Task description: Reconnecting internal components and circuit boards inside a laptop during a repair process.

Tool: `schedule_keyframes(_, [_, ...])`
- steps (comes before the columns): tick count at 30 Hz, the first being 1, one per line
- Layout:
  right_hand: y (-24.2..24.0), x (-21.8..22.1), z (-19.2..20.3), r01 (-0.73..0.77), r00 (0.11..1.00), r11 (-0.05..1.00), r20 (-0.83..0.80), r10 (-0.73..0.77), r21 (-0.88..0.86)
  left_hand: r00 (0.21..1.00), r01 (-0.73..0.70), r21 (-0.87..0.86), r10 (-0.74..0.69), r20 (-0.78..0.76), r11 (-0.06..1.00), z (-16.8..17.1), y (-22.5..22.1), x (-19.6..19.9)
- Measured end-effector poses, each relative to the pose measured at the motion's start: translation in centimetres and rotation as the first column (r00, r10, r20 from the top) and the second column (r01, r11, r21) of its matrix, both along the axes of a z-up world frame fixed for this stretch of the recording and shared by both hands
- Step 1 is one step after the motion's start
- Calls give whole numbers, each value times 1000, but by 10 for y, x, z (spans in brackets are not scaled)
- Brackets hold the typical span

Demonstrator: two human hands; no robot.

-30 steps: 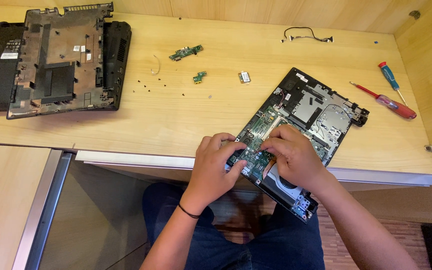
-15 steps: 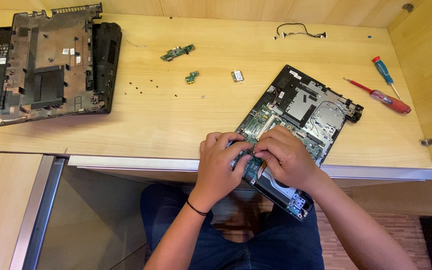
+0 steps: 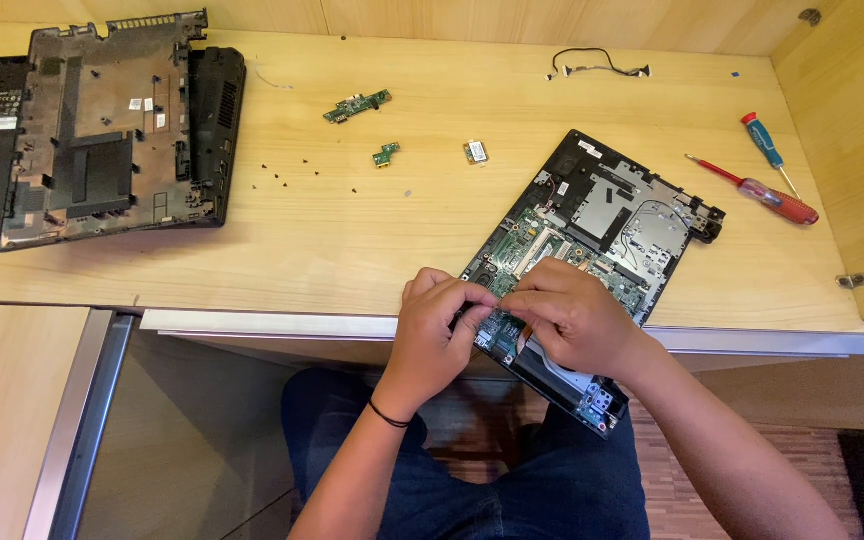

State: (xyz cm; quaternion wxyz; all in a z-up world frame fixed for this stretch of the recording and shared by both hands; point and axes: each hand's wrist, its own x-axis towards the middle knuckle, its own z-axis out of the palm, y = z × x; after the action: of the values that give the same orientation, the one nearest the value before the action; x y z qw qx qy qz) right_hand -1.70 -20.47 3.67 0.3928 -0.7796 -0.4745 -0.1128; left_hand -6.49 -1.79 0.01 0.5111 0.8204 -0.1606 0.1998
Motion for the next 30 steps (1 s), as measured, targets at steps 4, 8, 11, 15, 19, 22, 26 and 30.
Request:
schedule_keyframes(4, [-1,1,-3,39,999,998,-27,-38,48,1000,9,-84,-9,-5,996,11,1,0])
schedule_keyframes(8, [1,-4,-1,79,988,992,-143,-65,97,998,38,-14,-39,-53,999,12,0,-1])
schedule_keyframes(11, [4,-7,0,75,979,990,-198,-51,116,996,39,-7,-39,-80,999,10,0,-1])
schedule_keyframes(15, [3,-8,2,76,969,989,-244,-44,126,994,33,-68,-40,-103,997,8,0,2])
schedule_keyframes(19, [0,-5,1,68,970,993,-239,-43,97,992,33,-131,-48,-113,991,9,3,0])
schedule_keyframes(22, [1,-5,3,42,969,997,-247,-25,63,993,48,-110,-60,-104,993,7,2,0])
schedule_keyframes(26, [5,-8,6,54,967,998,-251,-48,15,994,-2,-109,-10,-106,994,4,1,1])
schedule_keyframes(30, [11,-12,12,93,976,996,-195,-93,-10,992,-22,-127,5,-128,992,6,1,0])
